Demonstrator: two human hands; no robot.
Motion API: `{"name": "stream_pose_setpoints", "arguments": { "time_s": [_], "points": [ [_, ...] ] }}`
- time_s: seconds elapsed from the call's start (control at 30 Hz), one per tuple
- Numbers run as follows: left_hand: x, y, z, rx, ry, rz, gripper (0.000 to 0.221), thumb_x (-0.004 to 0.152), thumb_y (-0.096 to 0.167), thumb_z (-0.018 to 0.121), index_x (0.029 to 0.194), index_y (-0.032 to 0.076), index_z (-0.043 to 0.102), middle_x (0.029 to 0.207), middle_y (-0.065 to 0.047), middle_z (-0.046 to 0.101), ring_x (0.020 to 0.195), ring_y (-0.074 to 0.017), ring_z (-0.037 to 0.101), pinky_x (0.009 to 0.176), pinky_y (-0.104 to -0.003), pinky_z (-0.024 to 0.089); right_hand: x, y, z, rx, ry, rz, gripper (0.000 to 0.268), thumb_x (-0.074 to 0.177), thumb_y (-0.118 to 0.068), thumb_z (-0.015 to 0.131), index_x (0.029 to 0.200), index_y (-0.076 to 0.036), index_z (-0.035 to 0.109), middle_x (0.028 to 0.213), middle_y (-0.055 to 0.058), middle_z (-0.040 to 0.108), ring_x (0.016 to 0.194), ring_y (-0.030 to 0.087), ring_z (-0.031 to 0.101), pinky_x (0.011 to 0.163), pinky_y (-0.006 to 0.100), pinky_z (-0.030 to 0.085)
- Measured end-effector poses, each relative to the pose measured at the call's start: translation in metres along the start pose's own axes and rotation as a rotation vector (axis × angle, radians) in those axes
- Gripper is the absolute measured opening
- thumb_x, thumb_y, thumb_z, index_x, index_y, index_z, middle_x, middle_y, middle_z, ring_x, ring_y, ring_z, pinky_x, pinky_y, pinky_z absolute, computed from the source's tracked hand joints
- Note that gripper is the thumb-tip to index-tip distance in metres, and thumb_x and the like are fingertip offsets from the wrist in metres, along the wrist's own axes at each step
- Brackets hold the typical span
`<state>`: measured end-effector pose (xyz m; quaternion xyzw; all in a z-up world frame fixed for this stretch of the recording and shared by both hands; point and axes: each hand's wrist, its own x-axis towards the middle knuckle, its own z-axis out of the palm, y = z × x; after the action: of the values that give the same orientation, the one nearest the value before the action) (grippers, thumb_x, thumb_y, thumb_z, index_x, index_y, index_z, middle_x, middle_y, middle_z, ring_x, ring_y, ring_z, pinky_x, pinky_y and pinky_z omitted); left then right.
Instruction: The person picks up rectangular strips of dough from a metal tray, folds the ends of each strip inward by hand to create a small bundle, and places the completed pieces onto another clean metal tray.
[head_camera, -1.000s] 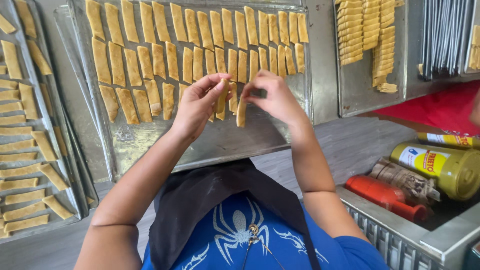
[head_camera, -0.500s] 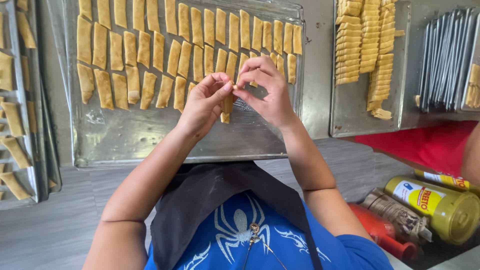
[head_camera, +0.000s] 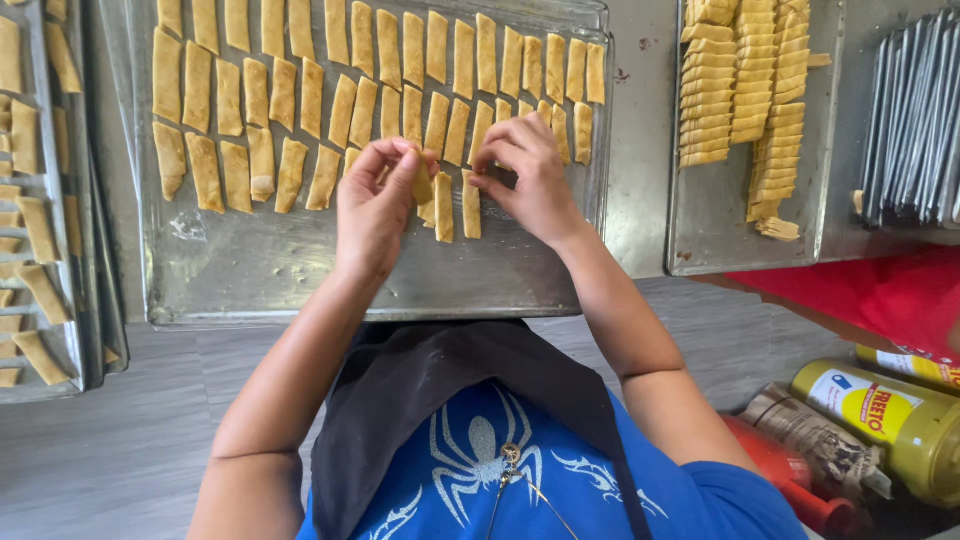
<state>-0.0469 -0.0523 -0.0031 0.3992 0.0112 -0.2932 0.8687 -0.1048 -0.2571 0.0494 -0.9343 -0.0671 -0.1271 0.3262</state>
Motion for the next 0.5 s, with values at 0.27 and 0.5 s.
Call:
{"name": "stream_pose_setpoints", "arguments": {
  "time_s": [0.27, 0.5],
  "points": [
    [0.0, -0.01, 0.028, 0.446, -0.124, 0.126, 0.018, 0.097, 0.014, 0.077, 0.111, 0.006, 0.068, 0.109, -0.003, 0.072, 0.104, -0.0147, 0.067, 0.091, -0.028, 0.054, -0.012, -0.016, -0.012, 0.248, 0.032, 0.099, 0.023, 0.085, -0.004, 0.084, 0.101, -0.007, 0.067, 0.108, 0.003, 0.068, 0.109, 0.022, 0.062, 0.097, 0.034, 0.052],
    [-0.017, 0.044, 0.004, 1.629, -0.257, 0.625, 0.04, 0.071, 0.025, 0.093, 0.106, 0.015, 0.075, 0.136, -0.007, 0.056, 0.134, -0.0364, 0.041, 0.104, -0.052, 0.04, -0.045, -0.001, -0.021, 0.136, -0.071, 0.301, 0.022, 0.079, -0.014, 0.091, 0.094, -0.01, 0.074, 0.097, 0.0, 0.068, 0.098, 0.019, 0.063, 0.09, 0.034, 0.049]
  ]
}}
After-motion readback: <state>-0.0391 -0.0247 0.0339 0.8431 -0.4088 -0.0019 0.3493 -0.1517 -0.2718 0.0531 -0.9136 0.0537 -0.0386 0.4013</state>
